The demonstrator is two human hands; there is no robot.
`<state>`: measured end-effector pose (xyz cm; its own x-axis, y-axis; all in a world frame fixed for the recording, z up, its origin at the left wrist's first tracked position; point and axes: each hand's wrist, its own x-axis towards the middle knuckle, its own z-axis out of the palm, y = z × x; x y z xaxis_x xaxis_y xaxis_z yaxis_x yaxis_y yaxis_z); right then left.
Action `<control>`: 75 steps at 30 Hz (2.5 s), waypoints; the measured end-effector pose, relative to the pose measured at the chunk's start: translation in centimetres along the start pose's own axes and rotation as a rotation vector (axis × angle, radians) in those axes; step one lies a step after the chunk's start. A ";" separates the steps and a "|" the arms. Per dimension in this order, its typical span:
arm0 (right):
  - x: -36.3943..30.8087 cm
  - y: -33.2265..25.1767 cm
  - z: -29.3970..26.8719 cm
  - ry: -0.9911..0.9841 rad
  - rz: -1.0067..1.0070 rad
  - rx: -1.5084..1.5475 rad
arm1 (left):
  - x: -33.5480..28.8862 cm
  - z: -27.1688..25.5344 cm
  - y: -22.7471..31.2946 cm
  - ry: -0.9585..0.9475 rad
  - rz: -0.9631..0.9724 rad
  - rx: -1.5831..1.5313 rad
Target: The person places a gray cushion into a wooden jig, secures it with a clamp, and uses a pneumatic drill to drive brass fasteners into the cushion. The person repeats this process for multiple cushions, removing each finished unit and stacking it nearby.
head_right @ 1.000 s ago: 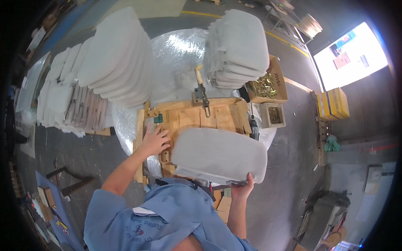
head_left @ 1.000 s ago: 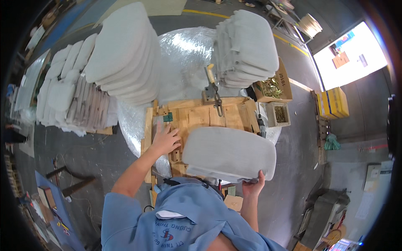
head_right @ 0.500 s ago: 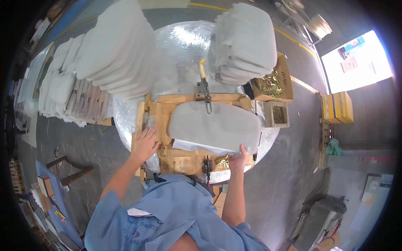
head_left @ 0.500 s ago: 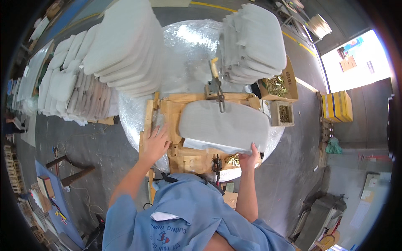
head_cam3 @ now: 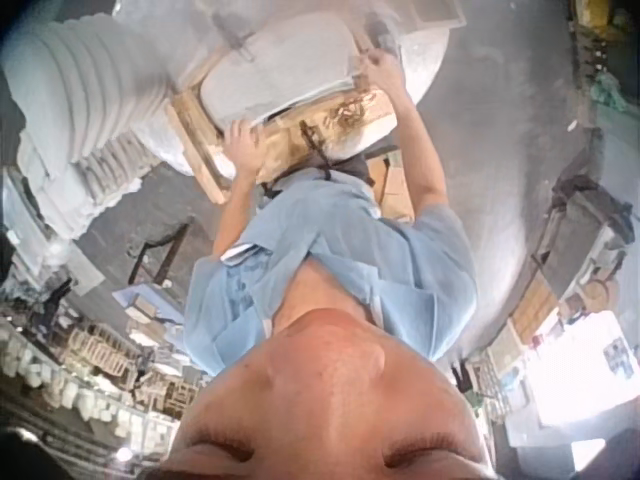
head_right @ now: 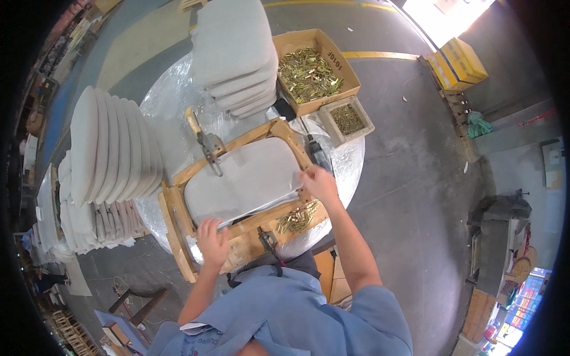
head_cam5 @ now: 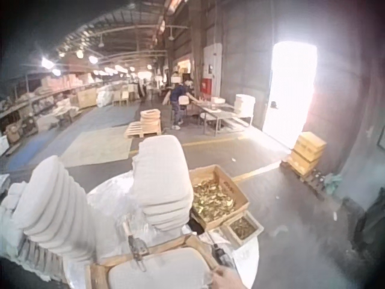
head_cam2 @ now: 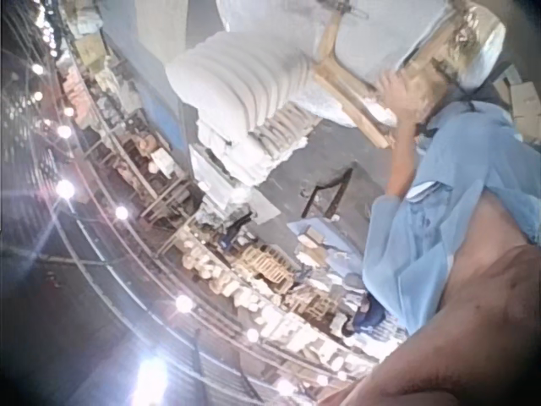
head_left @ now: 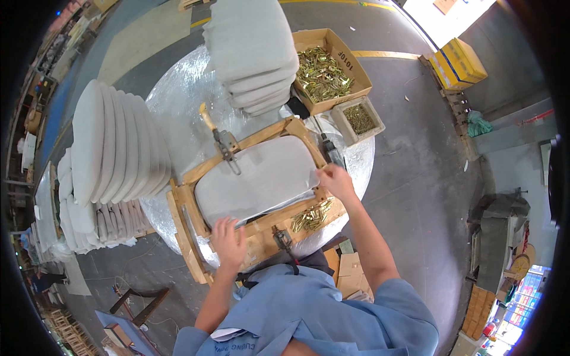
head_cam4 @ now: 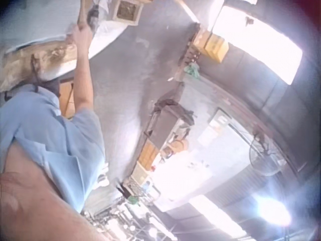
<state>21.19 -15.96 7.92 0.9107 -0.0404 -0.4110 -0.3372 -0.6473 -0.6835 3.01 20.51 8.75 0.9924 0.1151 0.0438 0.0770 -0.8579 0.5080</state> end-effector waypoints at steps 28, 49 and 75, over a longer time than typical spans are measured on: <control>12.6 -0.1 2.8 0.093 -0.315 -0.156 | 23.6 18.2 14.2 0.183 -0.131 0.283; 5.8 -1.7 11.5 0.372 -0.537 -0.523 | 12.5 9.7 3.4 -0.058 0.019 -0.507; 5.8 -3.8 11.6 0.097 -0.289 -0.757 | 16.4 0.1 -15.9 0.217 -0.005 0.075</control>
<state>24.93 -4.91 1.10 0.9655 0.1636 -0.2025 0.1351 -0.9798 -0.1475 18.05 35.98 1.26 0.9488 0.2169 0.2294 0.0965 -0.8912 0.4433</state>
